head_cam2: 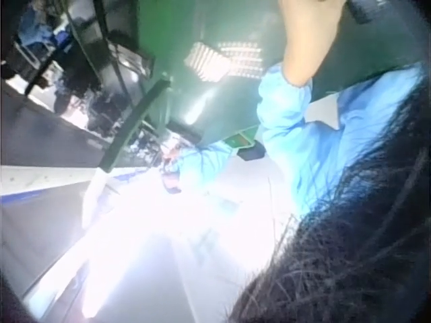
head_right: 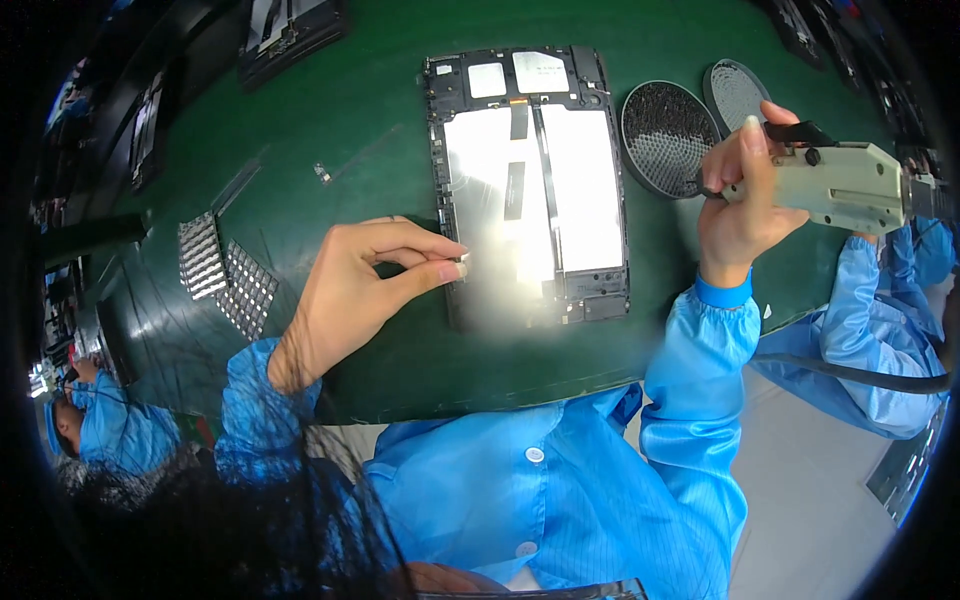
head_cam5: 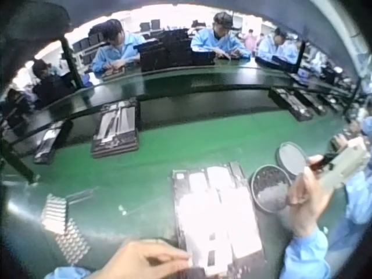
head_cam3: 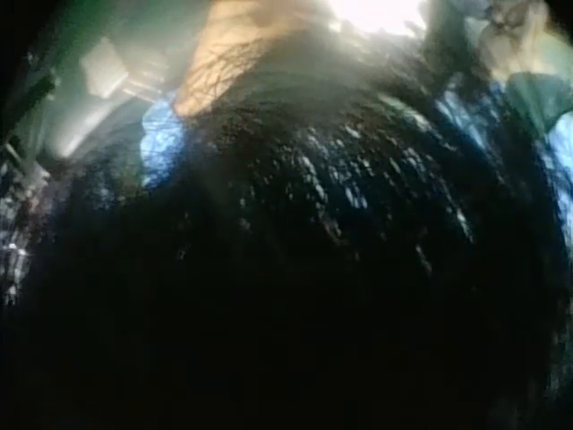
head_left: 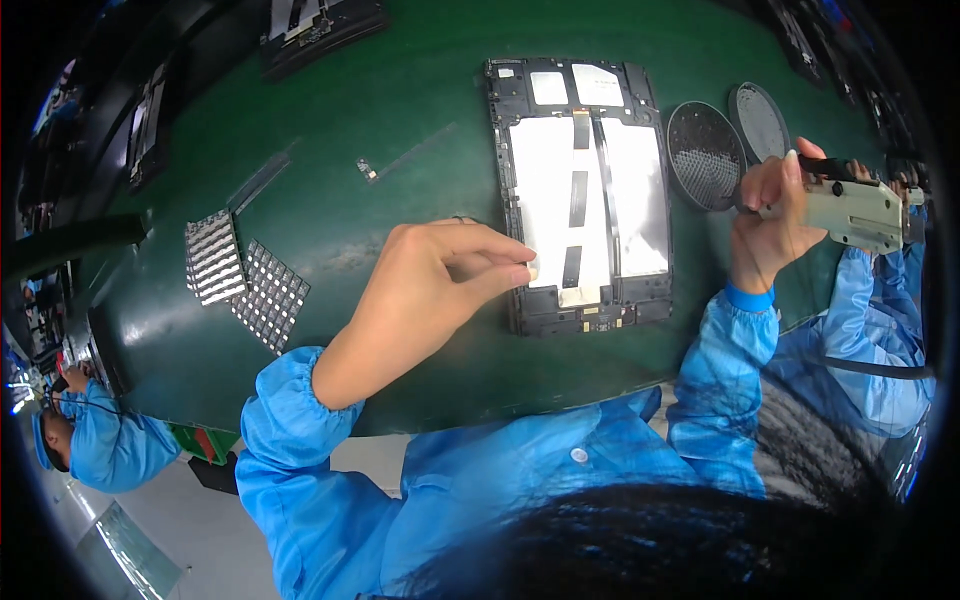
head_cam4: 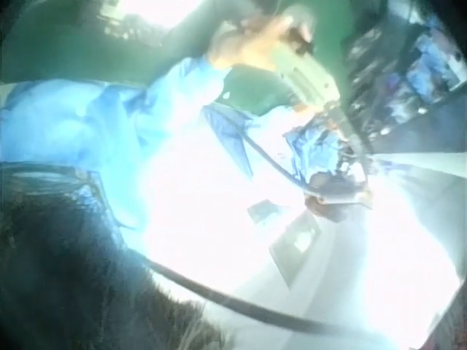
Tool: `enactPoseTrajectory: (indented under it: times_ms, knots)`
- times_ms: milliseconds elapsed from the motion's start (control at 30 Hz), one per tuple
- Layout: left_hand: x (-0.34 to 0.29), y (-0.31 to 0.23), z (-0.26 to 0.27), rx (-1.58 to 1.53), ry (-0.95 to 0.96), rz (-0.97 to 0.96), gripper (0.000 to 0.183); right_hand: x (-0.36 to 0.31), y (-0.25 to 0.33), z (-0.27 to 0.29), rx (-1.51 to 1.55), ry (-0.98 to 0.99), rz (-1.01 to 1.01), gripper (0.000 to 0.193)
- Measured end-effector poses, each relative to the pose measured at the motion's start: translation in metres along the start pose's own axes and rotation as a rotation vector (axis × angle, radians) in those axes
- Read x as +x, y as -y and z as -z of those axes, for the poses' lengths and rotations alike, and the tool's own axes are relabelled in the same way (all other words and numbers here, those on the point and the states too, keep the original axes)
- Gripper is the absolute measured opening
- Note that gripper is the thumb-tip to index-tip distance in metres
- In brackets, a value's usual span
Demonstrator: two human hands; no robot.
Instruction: The person assembles electronic tablets on a conveyor line by attaching small components and flexible cables onto tablet frames by hand, fastening them with an electric screwdriver, and placing the tablets onto the conveyor belt.
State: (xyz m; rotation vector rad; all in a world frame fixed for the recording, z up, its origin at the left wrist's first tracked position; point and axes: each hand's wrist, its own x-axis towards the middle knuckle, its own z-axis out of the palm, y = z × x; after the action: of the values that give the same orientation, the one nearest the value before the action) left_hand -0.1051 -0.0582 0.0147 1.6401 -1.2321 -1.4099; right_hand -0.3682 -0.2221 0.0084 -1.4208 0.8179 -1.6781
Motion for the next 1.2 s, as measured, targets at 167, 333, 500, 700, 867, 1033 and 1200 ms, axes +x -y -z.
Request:
enactPoseTrajectory:
  times_ms: [167,333,500,700,867,1033,1200]
  knots:
    - [0.004,-0.004,0.003,0.097,-0.001,-0.067,0.018,0.003,-0.001,0.004,0.025,0.028,0.018,0.022]
    - [0.007,0.004,-0.008,0.108,-0.024,-0.204,0.019,0.002,-0.006,0.012,0.051,-0.001,0.038,0.023]
    - [0.013,0.027,-0.019,0.047,-0.12,-0.142,0.023,-0.006,-0.033,0.018,0.141,-0.025,0.007,0.026]
    - [0.019,0.026,-0.016,-0.154,-0.133,0.002,0.032,0.002,-0.037,0.029,0.294,-0.025,-0.064,0.029]
    - [0.02,0.027,-0.015,-0.243,-0.094,0.064,0.026,0.002,-0.038,0.027,0.288,-0.026,-0.09,0.029]
    - [0.021,0.032,-0.012,-0.398,-0.042,0.16,0.026,-0.001,-0.044,0.021,0.199,-0.017,-0.081,0.028]
    - [0.023,0.035,-0.009,-0.394,-0.006,0.175,0.028,0.004,-0.047,0.015,0.135,-0.047,-0.09,0.029]
